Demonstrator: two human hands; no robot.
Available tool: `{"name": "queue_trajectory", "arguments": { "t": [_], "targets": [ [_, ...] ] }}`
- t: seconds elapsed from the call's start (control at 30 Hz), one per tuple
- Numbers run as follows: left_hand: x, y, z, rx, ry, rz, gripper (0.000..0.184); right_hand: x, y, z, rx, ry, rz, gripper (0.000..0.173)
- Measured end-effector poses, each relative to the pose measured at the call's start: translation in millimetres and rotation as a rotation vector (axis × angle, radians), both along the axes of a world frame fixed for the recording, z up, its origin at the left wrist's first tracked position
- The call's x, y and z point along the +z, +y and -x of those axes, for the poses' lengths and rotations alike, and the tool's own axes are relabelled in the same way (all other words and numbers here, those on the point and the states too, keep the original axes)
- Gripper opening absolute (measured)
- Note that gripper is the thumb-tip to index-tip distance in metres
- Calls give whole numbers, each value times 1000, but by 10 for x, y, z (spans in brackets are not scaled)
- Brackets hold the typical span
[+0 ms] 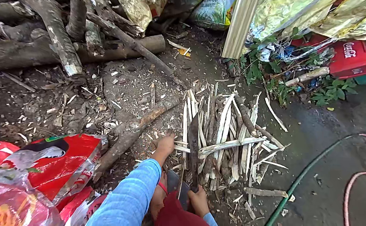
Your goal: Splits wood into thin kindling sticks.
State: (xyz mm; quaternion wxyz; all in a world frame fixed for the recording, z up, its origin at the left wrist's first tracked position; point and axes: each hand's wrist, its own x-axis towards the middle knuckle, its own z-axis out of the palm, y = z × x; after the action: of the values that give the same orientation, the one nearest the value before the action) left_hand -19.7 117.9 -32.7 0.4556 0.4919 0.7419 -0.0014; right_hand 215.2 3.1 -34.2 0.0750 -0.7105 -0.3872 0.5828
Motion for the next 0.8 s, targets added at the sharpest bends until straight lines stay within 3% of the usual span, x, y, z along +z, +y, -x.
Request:
{"name": "queue_trajectory", "arguments": {
  "t": [0.33, 0.47, 0.6, 0.8],
  "targets": [
    [-74, 29, 37, 50, 25, 113, 46, -182, -43, 58, -69, 72, 19, 30],
    [94, -55, 197, 48, -55, 106, 42, -206, -37, 58, -43, 25, 26, 32],
    [447, -351, 546, 120, -283, 76, 41, -230, -40, 98, 6, -24, 5, 31],
    [1405, -1209, 1155, 176, -369, 130, 30, -174, -74, 218, 106, -115, -55, 37]
  ]
}}
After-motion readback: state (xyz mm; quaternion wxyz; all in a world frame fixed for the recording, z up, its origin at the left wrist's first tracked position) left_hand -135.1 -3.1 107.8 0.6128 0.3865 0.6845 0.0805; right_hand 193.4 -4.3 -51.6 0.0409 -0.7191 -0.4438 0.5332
